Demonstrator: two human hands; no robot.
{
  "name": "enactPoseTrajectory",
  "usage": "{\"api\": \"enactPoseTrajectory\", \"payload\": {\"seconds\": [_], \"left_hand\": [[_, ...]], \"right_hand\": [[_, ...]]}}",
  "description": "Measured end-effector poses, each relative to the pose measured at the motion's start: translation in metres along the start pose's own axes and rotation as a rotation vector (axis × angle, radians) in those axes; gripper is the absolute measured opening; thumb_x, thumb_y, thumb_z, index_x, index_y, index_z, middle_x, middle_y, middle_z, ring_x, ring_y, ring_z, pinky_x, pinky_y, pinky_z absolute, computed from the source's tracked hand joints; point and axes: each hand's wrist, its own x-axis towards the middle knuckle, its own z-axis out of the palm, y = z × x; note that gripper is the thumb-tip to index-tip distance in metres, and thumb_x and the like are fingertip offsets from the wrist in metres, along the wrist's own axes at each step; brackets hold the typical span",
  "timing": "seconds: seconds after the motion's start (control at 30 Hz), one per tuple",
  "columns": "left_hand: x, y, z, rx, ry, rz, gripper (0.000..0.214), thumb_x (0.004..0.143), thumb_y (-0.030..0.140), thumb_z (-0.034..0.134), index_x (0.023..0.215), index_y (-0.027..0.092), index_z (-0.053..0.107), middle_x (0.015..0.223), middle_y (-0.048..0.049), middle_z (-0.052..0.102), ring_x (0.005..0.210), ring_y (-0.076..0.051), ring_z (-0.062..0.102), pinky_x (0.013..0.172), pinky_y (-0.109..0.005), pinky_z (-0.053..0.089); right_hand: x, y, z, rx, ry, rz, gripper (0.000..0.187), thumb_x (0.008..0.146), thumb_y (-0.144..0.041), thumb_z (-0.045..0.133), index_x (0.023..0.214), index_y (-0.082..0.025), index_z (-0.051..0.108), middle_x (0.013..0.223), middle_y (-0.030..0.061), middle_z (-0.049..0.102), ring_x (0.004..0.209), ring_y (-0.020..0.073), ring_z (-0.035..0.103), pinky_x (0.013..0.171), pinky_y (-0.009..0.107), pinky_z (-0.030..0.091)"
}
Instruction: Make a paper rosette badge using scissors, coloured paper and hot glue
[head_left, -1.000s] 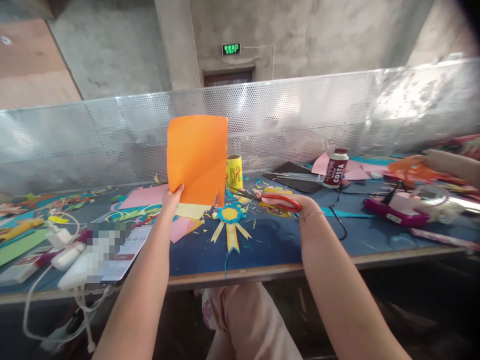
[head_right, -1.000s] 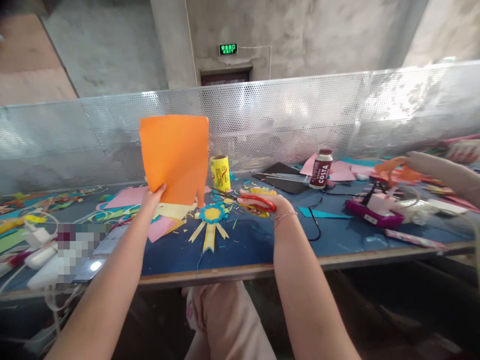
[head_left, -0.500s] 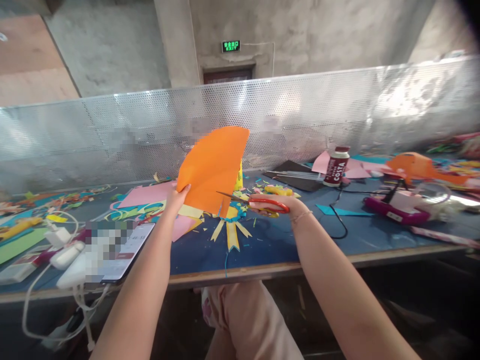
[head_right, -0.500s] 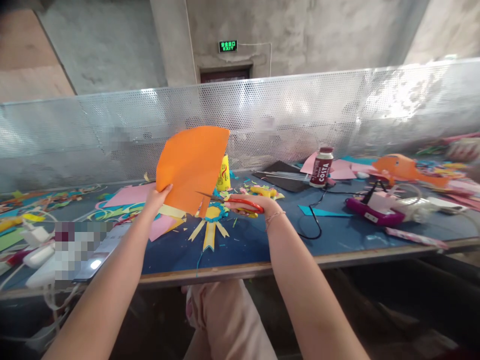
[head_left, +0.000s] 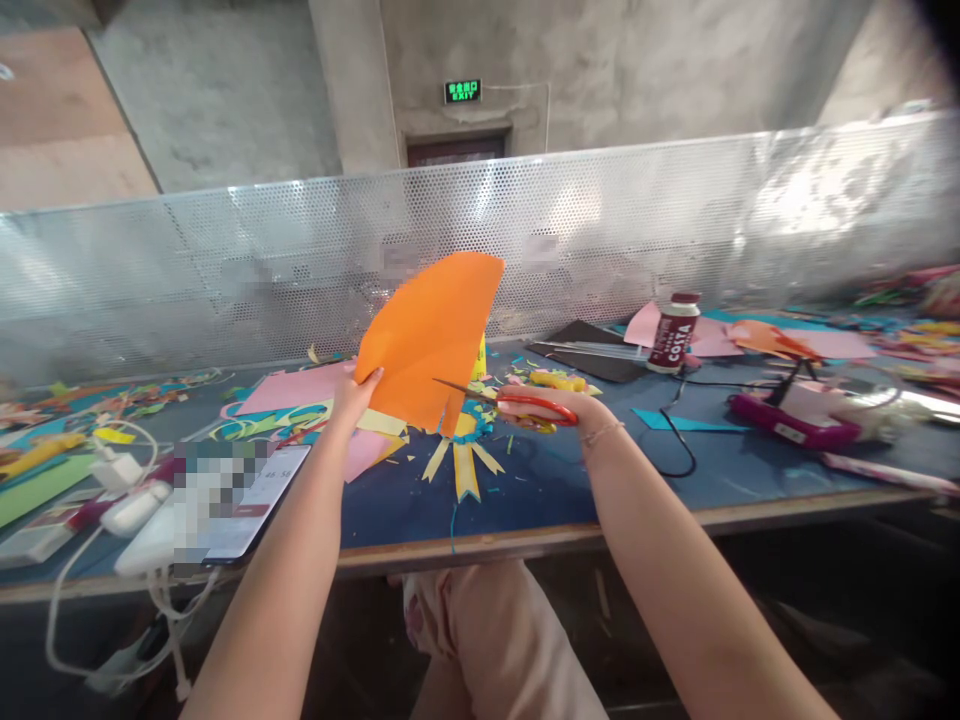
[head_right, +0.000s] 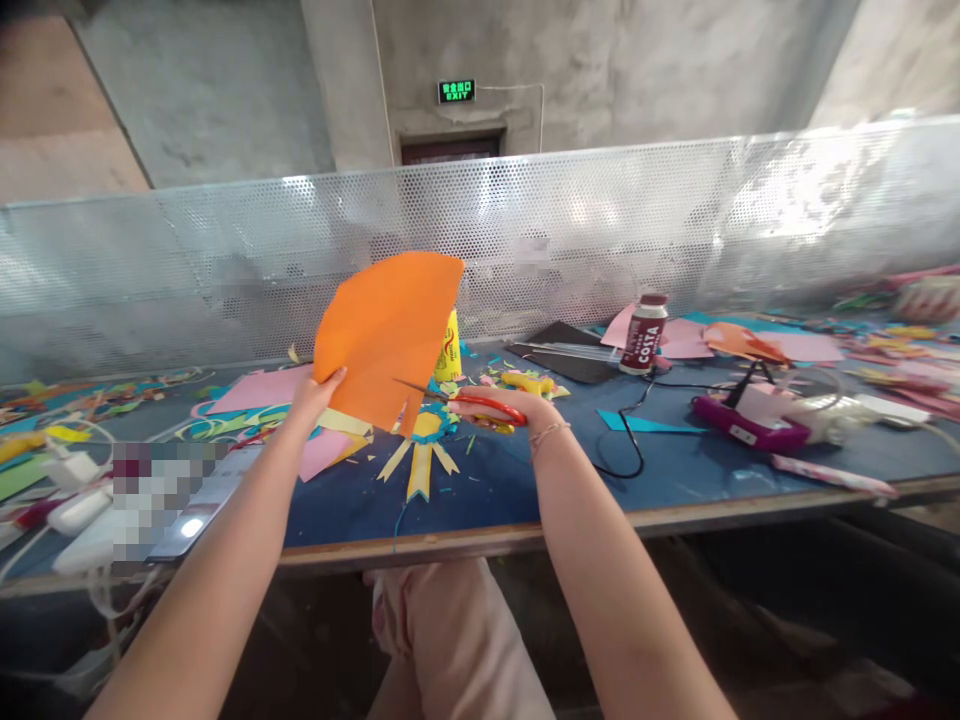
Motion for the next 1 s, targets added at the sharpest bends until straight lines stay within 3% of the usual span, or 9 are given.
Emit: {"api": "enactPoseTrajectory", "payload": {"seconds": [0.1,0.37,0.63,1.0], "left_hand": [[0.0,-0.001,0.0,-0.019,-0.005,-0.006,0.046,0.075,0.05,0.058,0.105,0.016,0.064,0.106,-0.0142,0.067,0.094,-0.03,0.064,0.077,-0.038,0.049],[0.002,-0.002,0.002,-0.026,0.028,0.026,0.032,0.074,0.043,0.061,0.092,0.017,0.066,0.098,-0.0143,0.069,0.094,-0.03,0.064,0.077,-0.037,0.05],[0.001,-0.002,0.001,0.0,0.008,0.033,0.038,0.076,0.046,0.059,0.097,0.016,0.065,0.101,-0.0145,0.068,0.092,-0.028,0.065,0.077,-0.037,0.05],[-0.001,0.005,0.0,-0.017,0.005,-0.069,0.035,0.076,0.042,0.059,0.099,0.017,0.065,0.103,-0.0127,0.069,0.094,-0.028,0.064,0.079,-0.037,0.05]], "right_hand": [[0.0,-0.002,-0.001,0.06,-0.06,0.028,0.049,0.071,-0.07,0.05,0.065,-0.022,0.042,0.062,-0.0031,0.043,0.051,0.0083,0.04,0.05,0.024,0.035],[0.0,-0.004,-0.001,0.073,-0.045,0.029,0.046,0.071,-0.066,0.054,0.065,-0.021,0.045,0.06,-0.0028,0.043,0.051,0.0092,0.04,0.05,0.025,0.034],[0.002,0.001,-0.001,0.066,-0.031,0.034,0.042,0.076,-0.06,0.053,0.069,-0.021,0.042,0.06,-0.0036,0.042,0.049,0.0075,0.039,0.046,0.024,0.033],[0.003,0.007,-0.002,0.002,-0.02,0.065,0.04,0.078,-0.058,0.053,0.077,-0.019,0.045,0.061,-0.0036,0.044,0.048,0.0068,0.04,0.045,0.023,0.033]]}}
